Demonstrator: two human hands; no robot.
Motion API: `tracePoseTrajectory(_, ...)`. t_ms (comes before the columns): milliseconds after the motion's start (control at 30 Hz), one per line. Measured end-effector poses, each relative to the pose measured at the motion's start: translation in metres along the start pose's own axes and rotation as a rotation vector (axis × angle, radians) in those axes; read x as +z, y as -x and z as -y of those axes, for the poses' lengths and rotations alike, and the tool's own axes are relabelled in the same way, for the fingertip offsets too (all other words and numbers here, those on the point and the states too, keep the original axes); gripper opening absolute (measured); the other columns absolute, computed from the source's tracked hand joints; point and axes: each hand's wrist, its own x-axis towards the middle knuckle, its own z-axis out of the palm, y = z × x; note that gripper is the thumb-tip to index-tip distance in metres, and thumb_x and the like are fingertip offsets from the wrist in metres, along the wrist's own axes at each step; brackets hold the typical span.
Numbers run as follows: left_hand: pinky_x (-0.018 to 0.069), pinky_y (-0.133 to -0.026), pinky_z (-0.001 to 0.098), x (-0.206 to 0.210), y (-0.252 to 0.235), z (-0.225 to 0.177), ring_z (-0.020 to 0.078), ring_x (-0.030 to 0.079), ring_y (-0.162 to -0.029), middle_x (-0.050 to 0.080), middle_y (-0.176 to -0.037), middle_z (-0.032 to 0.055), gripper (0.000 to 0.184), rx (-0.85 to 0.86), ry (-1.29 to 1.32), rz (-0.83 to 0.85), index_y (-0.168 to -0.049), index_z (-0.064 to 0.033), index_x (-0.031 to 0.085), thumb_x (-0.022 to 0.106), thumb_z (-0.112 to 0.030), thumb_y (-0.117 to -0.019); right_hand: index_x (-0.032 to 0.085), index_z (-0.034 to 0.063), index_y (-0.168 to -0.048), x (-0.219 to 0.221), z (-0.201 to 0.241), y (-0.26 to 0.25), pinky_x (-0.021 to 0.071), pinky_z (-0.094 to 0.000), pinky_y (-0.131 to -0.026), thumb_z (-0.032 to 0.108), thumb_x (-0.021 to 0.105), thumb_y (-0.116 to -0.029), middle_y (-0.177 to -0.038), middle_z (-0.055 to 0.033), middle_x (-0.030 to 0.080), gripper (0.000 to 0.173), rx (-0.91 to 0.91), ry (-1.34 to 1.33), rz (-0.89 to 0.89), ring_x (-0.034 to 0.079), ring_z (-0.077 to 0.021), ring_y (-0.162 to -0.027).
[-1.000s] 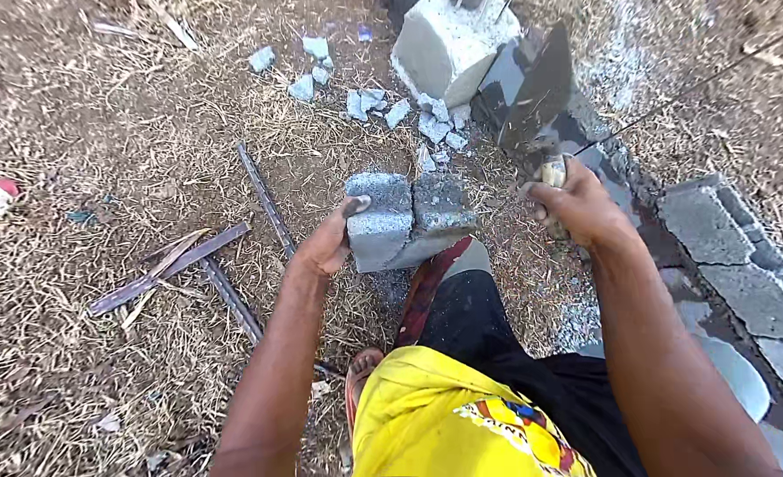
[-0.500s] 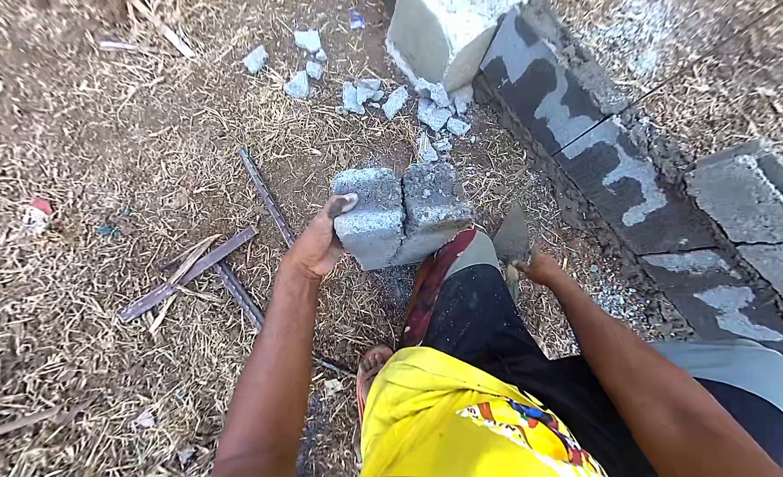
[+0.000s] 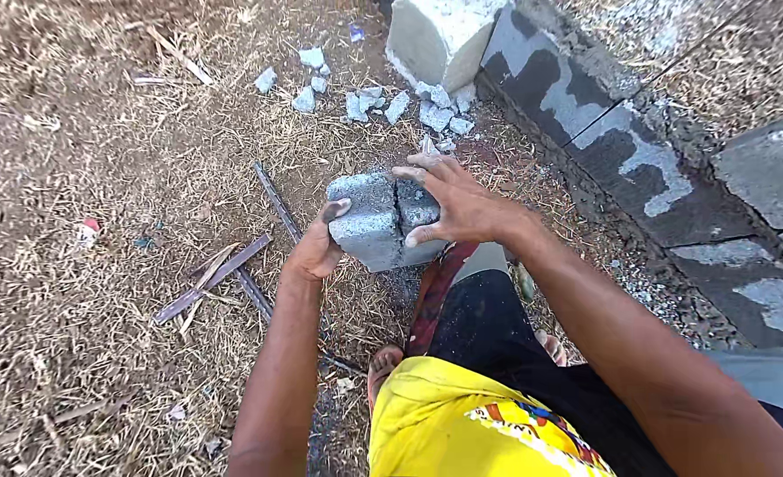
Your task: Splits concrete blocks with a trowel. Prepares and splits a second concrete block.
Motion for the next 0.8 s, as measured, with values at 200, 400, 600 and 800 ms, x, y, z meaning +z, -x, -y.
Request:
tracePoseTrajectory(200, 0.0596, -0.086, 0.0356, -0.006, -0.006, 0.001, 0.0133, 0.070, -0.099, 0.072, -0.105, 0.0003, 0.029, -0.009, -0.004, 0.044, -0.118, -0.0212, 0.061, 0.045, -0.040, -0.1032, 0.040, 0.0274, -0.159, 0.002, 0.001, -0.001, 0.0388, -0.0594, -0.114, 0.063, 0.083, -0.0742, -0.161, -0.0124, 0.038, 0.101, 0.005, 0.096, 0.014, 0.033, -0.0399, -0.148)
tracePoseTrajectory(400, 0.0602, -0.085, 0.0334, -0.009, -0.004, 0.000, 0.0116, 0.070, -0.097, 0.073, -0.103, -0.0009, 0.028, 0.000, 0.002, 0.050, -0.115, -0.0219, 0.063, 0.050, -0.042, -0.1017, 0.039, 0.0258, -0.160, -0.005, 0.004, 0.001, 0.0390, -0.0551, -0.115, 0.061, 0.083, -0.0762, -0.160, -0.0153, 0.038, 0.101, -0.005, 0.133, 0.049, 0.034, -0.0403, -0.147)
tracePoseTrajectory(600, 0.0601, -0.086, 0.0367, -0.015, -0.004, 0.000, 0.0137, 0.070, -0.099, 0.072, -0.106, 0.0001, 0.027, -0.001, 0.003, 0.043, -0.116, -0.0218, 0.062, 0.044, -0.039, -0.1039, 0.038, 0.0227, -0.160, -0.005, 0.005, 0.001, 0.0413, -0.0530, -0.112, 0.061, 0.081, -0.0784, -0.158, -0.0168, 0.039, 0.100, -0.020, 0.160, 0.044, 0.038, -0.0406, -0.143)
tracePoseTrajectory(800, 0.0599, -0.088, 0.0389, -0.016, -0.005, -0.004, 0.0152, 0.070, -0.102, 0.071, -0.108, 0.0014, 0.025, 0.023, 0.030, 0.083, -0.117, -0.0215, 0.061, 0.044, -0.035, -0.1041, 0.038, 0.0246, -0.160, -0.003, 0.006, 0.005, 0.0390, -0.0536, -0.114, 0.060, 0.080, -0.0795, -0.159, -0.0120, 0.038, 0.098, -0.008, 0.156, 0.010, 0.036, -0.0395, -0.145)
